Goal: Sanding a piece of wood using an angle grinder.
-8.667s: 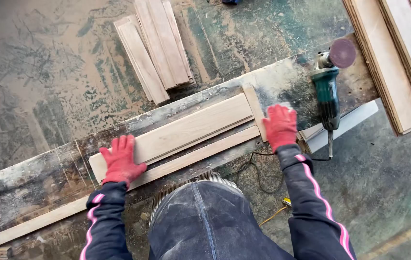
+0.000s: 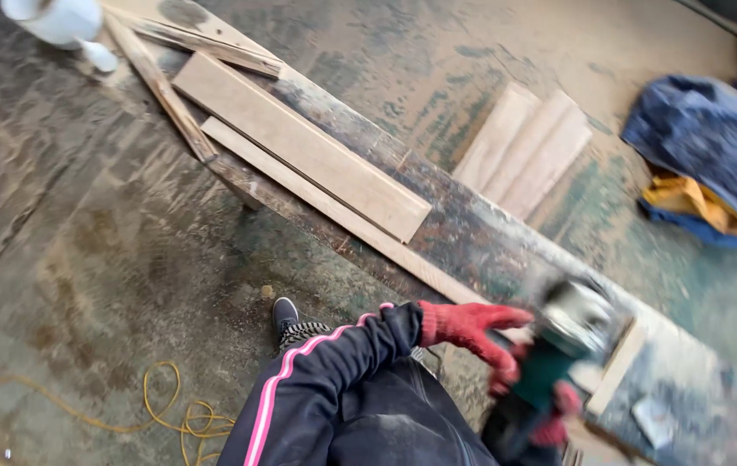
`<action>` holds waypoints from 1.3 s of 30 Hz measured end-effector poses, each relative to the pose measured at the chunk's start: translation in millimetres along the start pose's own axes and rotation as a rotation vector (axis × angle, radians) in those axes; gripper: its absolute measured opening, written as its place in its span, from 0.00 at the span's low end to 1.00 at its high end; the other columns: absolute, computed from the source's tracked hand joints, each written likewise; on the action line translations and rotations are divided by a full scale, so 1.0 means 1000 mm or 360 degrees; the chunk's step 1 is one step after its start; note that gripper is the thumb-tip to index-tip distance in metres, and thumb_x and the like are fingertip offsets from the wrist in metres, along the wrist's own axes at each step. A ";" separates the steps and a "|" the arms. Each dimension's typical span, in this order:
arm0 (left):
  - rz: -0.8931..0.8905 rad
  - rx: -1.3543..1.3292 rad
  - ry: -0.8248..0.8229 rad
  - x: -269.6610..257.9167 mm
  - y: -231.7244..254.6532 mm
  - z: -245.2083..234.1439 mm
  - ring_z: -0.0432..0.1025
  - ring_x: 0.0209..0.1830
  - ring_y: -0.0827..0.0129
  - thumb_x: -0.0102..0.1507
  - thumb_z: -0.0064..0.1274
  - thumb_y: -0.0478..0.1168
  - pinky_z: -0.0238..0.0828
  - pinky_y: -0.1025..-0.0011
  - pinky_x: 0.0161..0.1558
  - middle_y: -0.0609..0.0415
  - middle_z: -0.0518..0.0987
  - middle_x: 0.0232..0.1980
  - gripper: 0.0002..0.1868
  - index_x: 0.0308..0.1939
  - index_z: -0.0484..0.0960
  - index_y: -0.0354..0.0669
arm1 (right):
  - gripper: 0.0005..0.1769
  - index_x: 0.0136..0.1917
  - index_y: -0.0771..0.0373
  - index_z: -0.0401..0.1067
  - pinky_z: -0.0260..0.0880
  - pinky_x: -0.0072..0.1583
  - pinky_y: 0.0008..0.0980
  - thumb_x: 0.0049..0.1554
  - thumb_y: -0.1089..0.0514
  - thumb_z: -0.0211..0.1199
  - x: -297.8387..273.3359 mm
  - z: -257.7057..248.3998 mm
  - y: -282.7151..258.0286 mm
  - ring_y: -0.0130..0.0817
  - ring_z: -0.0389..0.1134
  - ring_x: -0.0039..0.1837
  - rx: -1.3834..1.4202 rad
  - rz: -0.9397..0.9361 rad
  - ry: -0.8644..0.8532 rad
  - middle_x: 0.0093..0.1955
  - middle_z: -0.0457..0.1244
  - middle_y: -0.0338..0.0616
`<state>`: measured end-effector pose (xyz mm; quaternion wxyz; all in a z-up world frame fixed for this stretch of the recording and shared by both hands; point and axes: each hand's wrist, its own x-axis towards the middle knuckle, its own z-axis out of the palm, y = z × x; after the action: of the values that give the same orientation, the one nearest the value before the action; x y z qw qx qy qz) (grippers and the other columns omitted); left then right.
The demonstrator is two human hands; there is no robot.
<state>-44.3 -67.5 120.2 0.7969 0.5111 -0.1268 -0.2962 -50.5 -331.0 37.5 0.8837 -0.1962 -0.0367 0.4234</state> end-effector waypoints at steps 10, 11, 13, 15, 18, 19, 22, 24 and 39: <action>0.0462 -0.0826 0.1052 -0.221 0.015 -0.030 0.78 0.49 0.65 0.53 0.65 0.32 0.76 0.70 0.53 0.49 0.83 0.50 0.24 0.54 0.82 0.34 | 0.19 0.66 0.65 0.64 0.67 0.48 0.24 0.67 0.54 0.47 0.124 0.229 0.211 0.28 0.60 0.44 -0.1623 -0.0987 0.0918 0.49 0.63 0.45; 0.0463 -0.0827 0.1060 -0.236 0.025 -0.030 0.78 0.49 0.65 0.53 0.65 0.32 0.76 0.70 0.53 0.49 0.83 0.50 0.24 0.54 0.82 0.34 | 0.19 0.66 0.65 0.64 0.67 0.48 0.24 0.67 0.54 0.47 0.130 0.246 0.216 0.28 0.60 0.44 -0.1621 -0.0981 0.0913 0.49 0.63 0.45; 0.0148 -0.0560 0.1396 -0.263 0.048 -0.035 0.76 0.40 0.70 0.47 0.67 0.40 0.76 0.73 0.46 0.52 0.84 0.43 0.26 0.48 0.83 0.37 | 0.27 0.71 0.72 0.60 0.63 0.67 0.38 0.60 0.61 0.41 0.147 0.279 0.223 0.43 0.63 0.63 -0.1864 -0.0742 0.0819 0.66 0.61 0.56; 0.0168 -0.0534 0.1449 -0.279 0.053 -0.043 0.76 0.40 0.69 0.47 0.66 0.40 0.76 0.72 0.46 0.51 0.84 0.43 0.26 0.48 0.83 0.37 | 0.37 0.75 0.66 0.55 0.64 0.65 0.39 0.52 0.63 0.54 0.164 0.304 0.232 0.44 0.63 0.64 -0.2037 -0.0419 0.0784 0.68 0.60 0.57; 0.0230 -0.0487 0.1597 -0.289 0.052 -0.048 0.76 0.40 0.67 0.48 0.65 0.41 0.76 0.71 0.46 0.50 0.83 0.43 0.26 0.49 0.83 0.37 | 0.54 0.80 0.60 0.51 0.67 0.58 0.39 0.44 0.63 0.70 0.188 0.311 0.246 0.45 0.66 0.59 -0.2516 -0.0205 0.0744 0.63 0.63 0.58; 0.0244 -0.0459 0.1640 -0.288 0.051 -0.049 0.76 0.41 0.66 0.48 0.64 0.41 0.76 0.70 0.46 0.49 0.83 0.43 0.26 0.49 0.82 0.37 | 0.55 0.80 0.58 0.53 0.69 0.53 0.39 0.44 0.61 0.73 0.195 0.308 0.249 0.45 0.69 0.53 -0.2808 -0.0362 0.0805 0.56 0.67 0.57; 0.0309 -0.0415 0.1781 -0.282 0.059 -0.064 0.76 0.41 0.63 0.49 0.63 0.41 0.75 0.68 0.46 0.48 0.83 0.44 0.26 0.50 0.82 0.37 | 0.48 0.76 0.66 0.58 0.67 0.60 0.41 0.44 0.64 0.72 0.216 0.306 0.244 0.47 0.66 0.60 -0.2781 -0.0384 0.0677 0.62 0.64 0.62; 0.0316 -0.0369 0.1807 -0.281 0.069 -0.076 0.76 0.42 0.62 0.49 0.62 0.42 0.75 0.67 0.46 0.47 0.83 0.44 0.26 0.51 0.81 0.37 | 0.45 0.74 0.71 0.61 0.69 0.58 0.40 0.45 0.65 0.73 0.232 0.301 0.239 0.47 0.67 0.58 -0.2903 -0.0524 0.0514 0.63 0.64 0.62; -0.0007 0.0053 0.1467 -0.240 0.116 -0.119 0.77 0.44 0.49 0.53 0.54 0.44 0.74 0.58 0.46 0.40 0.81 0.46 0.27 0.55 0.78 0.37 | 0.39 0.68 0.81 0.71 0.70 0.57 0.40 0.46 0.65 0.79 0.275 0.274 0.194 0.47 0.69 0.52 -0.3189 -0.0874 0.0518 0.55 0.68 0.66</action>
<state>-135.0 199.8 194.2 0.7611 0.6025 0.2372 -0.0375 -80.5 74.2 188.5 0.3772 -0.8769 -0.2942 -0.0470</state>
